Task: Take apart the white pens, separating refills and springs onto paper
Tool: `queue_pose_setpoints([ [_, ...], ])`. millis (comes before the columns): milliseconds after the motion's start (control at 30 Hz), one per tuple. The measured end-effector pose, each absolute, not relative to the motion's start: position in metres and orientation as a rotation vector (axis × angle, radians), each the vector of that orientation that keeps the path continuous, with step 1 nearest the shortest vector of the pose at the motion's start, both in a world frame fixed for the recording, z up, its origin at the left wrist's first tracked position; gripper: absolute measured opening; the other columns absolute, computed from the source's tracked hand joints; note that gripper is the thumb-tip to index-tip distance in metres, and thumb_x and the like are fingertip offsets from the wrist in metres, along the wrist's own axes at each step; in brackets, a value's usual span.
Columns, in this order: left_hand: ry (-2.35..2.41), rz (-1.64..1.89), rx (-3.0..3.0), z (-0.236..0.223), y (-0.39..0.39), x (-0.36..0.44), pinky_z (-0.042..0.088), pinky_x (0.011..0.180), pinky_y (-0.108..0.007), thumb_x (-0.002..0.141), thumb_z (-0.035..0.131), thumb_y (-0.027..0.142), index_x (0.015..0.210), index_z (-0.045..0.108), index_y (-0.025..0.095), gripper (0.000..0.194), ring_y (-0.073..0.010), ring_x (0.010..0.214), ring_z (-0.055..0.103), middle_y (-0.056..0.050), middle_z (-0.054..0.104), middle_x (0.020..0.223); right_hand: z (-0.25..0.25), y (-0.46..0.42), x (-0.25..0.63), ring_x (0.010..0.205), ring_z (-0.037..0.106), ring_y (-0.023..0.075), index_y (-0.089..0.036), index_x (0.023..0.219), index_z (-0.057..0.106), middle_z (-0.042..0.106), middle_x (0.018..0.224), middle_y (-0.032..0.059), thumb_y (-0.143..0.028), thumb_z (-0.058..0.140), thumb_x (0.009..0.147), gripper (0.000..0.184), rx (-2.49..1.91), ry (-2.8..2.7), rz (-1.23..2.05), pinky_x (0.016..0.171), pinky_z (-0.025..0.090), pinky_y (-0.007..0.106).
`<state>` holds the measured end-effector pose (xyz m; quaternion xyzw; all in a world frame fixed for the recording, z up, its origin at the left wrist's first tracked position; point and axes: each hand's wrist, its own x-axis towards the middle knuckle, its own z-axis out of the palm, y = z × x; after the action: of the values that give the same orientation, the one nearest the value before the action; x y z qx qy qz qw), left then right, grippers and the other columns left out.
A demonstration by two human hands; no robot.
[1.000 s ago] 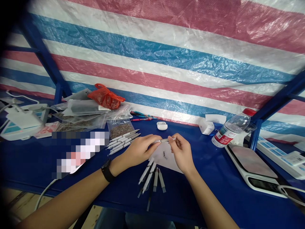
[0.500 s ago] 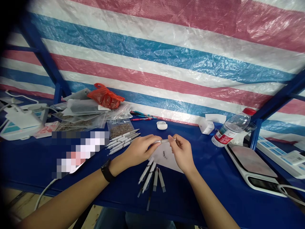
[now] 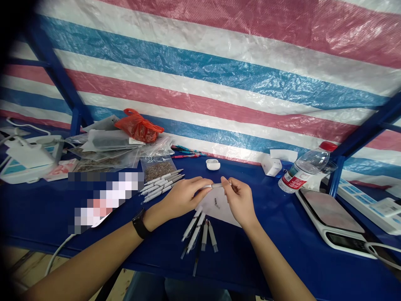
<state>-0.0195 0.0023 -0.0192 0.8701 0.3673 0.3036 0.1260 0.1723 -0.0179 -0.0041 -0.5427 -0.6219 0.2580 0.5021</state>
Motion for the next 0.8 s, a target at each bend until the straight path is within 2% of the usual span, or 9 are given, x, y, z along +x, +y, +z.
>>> queue_pose_setpoints([
  [267, 1.078, 0.874, 2.539, -0.0209, 0.0021, -0.0189, 0.046, 0.071, -0.029, 0.108, 0.040, 0.035, 0.119, 0.068, 0.023, 0.032, -0.0188, 0.083, 0.070, -0.003, 0.075, 0.099, -0.0032, -0.0181, 0.1716, 0.042, 0.034, 0.0108, -0.024, 0.047, 0.040, 0.038, 0.042, -0.0037, -0.075, 0.061, 0.083, 0.066, -1.305, -1.516, 0.596, 0.044, 0.031, 0.027],
  [400, 1.088, 0.865, 2.529, -0.0198, 0.0020, -0.0191, 0.047, 0.072, -0.029, 0.108, 0.042, 0.035, 0.119, 0.068, 0.024, 0.031, -0.0200, 0.087, 0.071, -0.003, 0.075, 0.103, -0.0036, -0.0181, 0.1711, 0.042, 0.034, 0.0110, -0.024, 0.047, 0.041, 0.038, 0.042, -0.0037, -0.076, 0.062, 0.082, 0.065, -1.309, -1.502, 0.604, 0.044, 0.033, 0.027],
  [800, 1.079, 0.852, 2.520, -0.0174, 0.0017, -0.0192, 0.044, 0.071, -0.029, 0.107, 0.041, 0.034, 0.116, 0.067, 0.023, 0.030, -0.0187, 0.082, 0.069, -0.003, 0.074, 0.096, -0.0029, -0.0178, 0.1692, 0.043, 0.037, 0.0114, -0.024, 0.048, 0.042, 0.039, 0.043, -0.0035, -0.078, 0.062, 0.080, 0.065, -1.313, -1.487, 0.623, 0.045, 0.035, 0.027],
])
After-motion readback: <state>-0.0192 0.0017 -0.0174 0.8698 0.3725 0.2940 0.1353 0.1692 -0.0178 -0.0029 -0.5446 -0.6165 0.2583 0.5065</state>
